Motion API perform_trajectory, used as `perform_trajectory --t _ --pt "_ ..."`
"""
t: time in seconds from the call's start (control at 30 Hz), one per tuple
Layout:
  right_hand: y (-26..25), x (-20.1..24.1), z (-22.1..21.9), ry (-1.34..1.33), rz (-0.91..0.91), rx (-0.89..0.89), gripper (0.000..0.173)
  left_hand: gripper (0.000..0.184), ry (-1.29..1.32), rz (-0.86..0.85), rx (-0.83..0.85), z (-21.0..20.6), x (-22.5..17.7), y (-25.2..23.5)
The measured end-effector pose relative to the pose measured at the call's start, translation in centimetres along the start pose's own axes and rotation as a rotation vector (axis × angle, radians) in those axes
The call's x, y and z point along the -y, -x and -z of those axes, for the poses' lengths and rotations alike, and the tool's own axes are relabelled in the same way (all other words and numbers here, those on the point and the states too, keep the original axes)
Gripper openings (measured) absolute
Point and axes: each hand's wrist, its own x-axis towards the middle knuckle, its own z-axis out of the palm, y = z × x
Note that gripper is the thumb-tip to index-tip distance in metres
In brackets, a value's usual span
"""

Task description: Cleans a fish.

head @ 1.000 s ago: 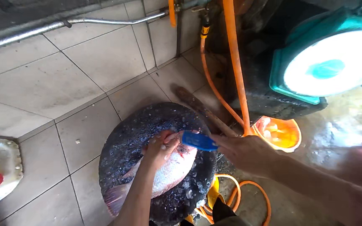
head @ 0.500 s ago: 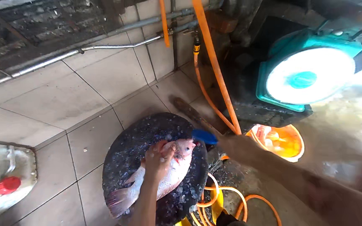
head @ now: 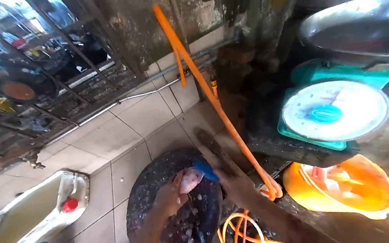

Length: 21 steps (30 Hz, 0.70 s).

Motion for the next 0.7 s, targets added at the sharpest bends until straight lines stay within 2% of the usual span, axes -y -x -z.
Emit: perform_trajectory --t 0.03,0.07,0.13,0.2,0.27,0.33,0.4,0.43,0.47,0.53,0.57,0.6,0.67,0.7 --pt "-0.8 -0.7 0.6 -0.036 -0.072 -0.009 0.051 0.092 0.012 0.01 0.037 0.9 -0.1 -0.5" --pt "-1.1 -0.9 0.7 -0.071 -0.082 -0.096 0.05 0.091 0.029 0.013 0.055 1.5 -0.1 -1.0" --pt "-0.5 0.5 -1.0 -0.125 0.069 -0.322 0.047 0.088 0.071 0.004 0.05 2.1 0.2 -1.5" --pt "-0.6 1.1 -2.2 -0.161 0.094 -0.139 0.049 0.084 0.122 -0.02 0.061 2.2 1.0 -1.9" --pt "-2.9 0.6 -1.5 -0.194 -0.076 -0.023 0.052 0.084 0.208 -0.056 0.077 2.9 2.4 -2.7" --pt "-3.4 1.4 -0.3 -0.222 -0.115 -0.12 0.054 0.078 0.311 -0.088 0.065 3.9 4.6 -3.6" --pt "-2.0 2.9 0.0 -0.223 0.012 -0.209 0.053 0.065 0.408 -0.148 0.062 4.7 7.1 -4.9" --pt "-1.8 3.4 0.1 -0.191 0.043 -0.184 0.052 0.06 0.411 -0.184 0.076 5.1 8.1 -6.0" --pt "-2.1 3.3 0.0 -0.123 0.018 -0.144 0.051 0.056 0.391 -0.214 0.1 5.3 8.9 -7.0" --pt "-3.2 2.4 0.4 -0.024 -0.157 -0.085 0.052 0.054 0.327 -0.23 0.139 5.0 9.3 -7.7" --pt "-3.4 2.0 1.1 -0.011 -0.227 -0.114 0.054 0.057 0.323 -0.244 0.11 4.8 9.0 -7.6" --pt "-3.0 1.9 1.6 -0.01 -0.235 -0.192 0.054 0.072 0.318 -0.255 0.066 4.2 8.6 -7.3" --pt "-1.0 2.7 1.6 -0.056 -0.116 -0.279 0.051 0.111 0.208 -0.272 -0.016 1.8 7.0 -6.3" --pt "-0.2 3.5 1.3 -0.079 -0.041 -0.274 0.05 0.122 0.119 -0.265 -0.022 0.8 6.0 -5.8"
